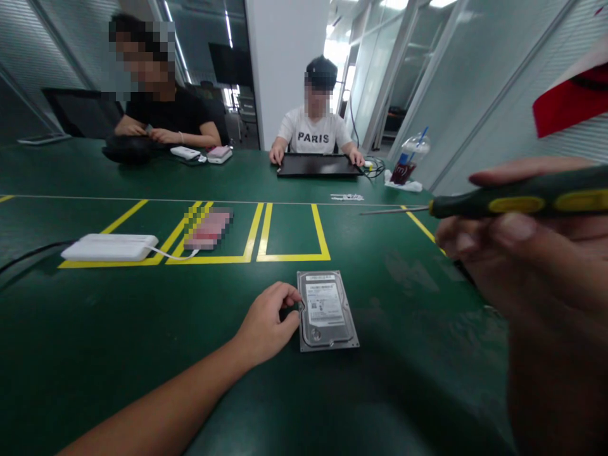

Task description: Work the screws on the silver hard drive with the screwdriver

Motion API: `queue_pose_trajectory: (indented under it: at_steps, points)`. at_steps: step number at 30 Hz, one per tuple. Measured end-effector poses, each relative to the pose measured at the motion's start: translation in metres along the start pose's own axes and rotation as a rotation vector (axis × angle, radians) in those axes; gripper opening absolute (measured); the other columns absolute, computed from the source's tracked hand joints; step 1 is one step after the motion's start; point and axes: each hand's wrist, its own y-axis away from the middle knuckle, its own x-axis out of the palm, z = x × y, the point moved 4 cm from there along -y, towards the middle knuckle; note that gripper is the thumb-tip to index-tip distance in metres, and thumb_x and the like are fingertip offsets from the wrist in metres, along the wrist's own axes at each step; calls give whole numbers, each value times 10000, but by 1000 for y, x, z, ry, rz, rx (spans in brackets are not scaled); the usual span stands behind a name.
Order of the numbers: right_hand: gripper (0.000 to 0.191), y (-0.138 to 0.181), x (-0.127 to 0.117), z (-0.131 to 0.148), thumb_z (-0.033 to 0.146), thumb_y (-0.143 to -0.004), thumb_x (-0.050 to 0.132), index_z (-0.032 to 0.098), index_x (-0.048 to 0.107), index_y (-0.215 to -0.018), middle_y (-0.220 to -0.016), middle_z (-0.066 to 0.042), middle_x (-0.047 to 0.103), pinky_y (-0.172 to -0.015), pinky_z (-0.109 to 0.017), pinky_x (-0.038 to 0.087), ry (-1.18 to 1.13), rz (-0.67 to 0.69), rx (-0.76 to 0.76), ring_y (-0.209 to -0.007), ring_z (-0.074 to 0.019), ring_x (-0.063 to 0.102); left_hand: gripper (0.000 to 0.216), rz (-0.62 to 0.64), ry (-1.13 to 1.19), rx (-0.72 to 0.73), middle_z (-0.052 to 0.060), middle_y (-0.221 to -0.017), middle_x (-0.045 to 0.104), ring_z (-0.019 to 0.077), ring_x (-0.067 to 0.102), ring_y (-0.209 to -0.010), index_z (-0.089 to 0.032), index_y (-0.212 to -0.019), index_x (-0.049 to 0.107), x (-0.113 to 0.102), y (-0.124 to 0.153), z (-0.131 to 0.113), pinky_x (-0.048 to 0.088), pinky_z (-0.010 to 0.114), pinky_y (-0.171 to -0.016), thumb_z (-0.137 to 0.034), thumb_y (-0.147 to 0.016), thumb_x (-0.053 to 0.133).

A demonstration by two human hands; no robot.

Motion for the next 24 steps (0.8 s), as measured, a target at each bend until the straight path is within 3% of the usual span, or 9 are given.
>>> queue_pose_trajectory:
  at_steps: [3,6,8,10,13,17,20,24]
  points:
    - [455,18,-18,-19,377,-744,801,398,639,-1169,-995,-21,659,-690,-318,564,101,120,138,-855,-199,639,164,-40,13,50,14,-859,565,184,552,-810,-190,-917,589,-3,2,-5,449,320,-722,-113,-785,530]
    - [531,47,-32,-48,504,-755,756,358,589,-1237,-1124,-50,646,-750,-315,582,73,252,246,-919,-209,648,152,-93,-35,155,25,-859,565,198,546,-838,-189,-904,583,-5,8,-15,439,338,-733,-102,-803,509]
    - [381,66,-41,-68,477,-893,598,355,546,-1250,-1135,-42,628,-738,-303,572,136,207,297,-923,-190,643,135,-111,-78,250,33,-851,568,207,537,-843,-188,-895,570,-4,14,-24,433,351,-736,-101,-823,497]
    - [268,82,-49,-86,431,-906,590,299,579,-1139,-1029,-39,633,-749,-301,550,401,181,320,-906,-188,630,124,-111,-99,335,48,-874,579,213,535,-855,-184,-915,561,-1,21,-33,438,361,-746,-109,-845,492]
    - [253,97,-59,-106,446,-922,522,247,592,-1061,-992,-62,638,-822,-375,535,711,201,270,-935,-226,629,153,-14,-173,434,83,-1008,597,247,547,-982,-187,-980,587,8,30,-46,454,409,-847,-138,-847,528]
    - [291,111,-78,-135,383,-953,414,227,583,-1131,-1116,-103,617,-943,-418,512,904,262,214,-1060,-245,623,392,189,-302,461,114,-1391,523,313,421,-1332,-201,-1226,546,21,36,-52,360,505,-1082,-189,-835,577]
    - [343,115,-95,-162,323,-945,377,172,585,-1171,-1128,-147,588,-944,-414,524,1042,302,242,-1050,-253,631,529,278,-368,440,94,-1528,427,318,317,-1438,-228,-1367,467,26,35,-50,310,539,-1129,-216,-848,570]
    - [386,113,-109,-190,255,-930,367,87,592,-1194,-1067,-188,574,-911,-422,539,1228,353,235,-966,-267,637,609,337,-396,391,114,-1610,289,356,194,-1496,-230,-1412,441,26,33,-49,270,588,-1135,-297,-832,618]
